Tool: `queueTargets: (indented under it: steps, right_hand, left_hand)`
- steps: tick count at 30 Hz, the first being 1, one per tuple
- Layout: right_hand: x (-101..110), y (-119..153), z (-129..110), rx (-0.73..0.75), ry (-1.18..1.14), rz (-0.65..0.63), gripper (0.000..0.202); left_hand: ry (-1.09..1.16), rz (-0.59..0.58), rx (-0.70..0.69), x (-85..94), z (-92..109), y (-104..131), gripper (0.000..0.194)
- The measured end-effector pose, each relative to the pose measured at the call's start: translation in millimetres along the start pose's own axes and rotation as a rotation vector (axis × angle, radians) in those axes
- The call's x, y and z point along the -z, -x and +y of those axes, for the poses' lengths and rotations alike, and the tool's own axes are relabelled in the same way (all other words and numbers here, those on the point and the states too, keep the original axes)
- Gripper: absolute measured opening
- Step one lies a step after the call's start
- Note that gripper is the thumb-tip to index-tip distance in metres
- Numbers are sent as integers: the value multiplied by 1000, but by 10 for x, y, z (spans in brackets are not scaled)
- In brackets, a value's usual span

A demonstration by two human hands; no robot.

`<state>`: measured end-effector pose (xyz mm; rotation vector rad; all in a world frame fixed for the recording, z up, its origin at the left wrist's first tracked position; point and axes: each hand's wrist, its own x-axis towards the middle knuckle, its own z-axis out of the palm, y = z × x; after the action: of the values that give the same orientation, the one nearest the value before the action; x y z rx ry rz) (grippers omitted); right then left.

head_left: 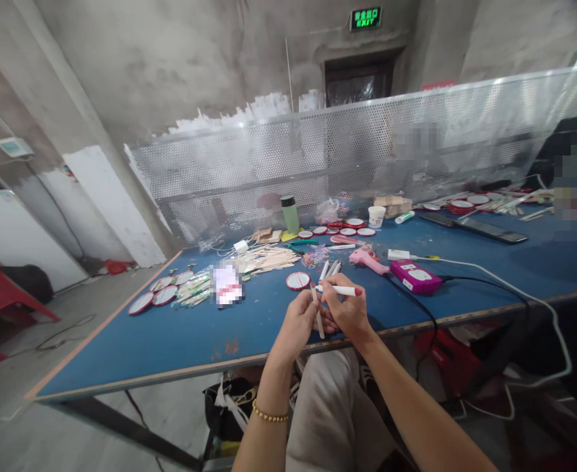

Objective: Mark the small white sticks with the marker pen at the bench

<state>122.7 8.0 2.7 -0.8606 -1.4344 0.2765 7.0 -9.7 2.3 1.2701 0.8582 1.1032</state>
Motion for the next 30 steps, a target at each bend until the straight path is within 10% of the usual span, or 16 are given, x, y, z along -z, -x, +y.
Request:
queueTargets:
  steps: [30]
  right_hand:
    - [-21,-7,6,-23,25,-61,23]
  left_hand:
    - [-26,21,-1,-18,28,11,39]
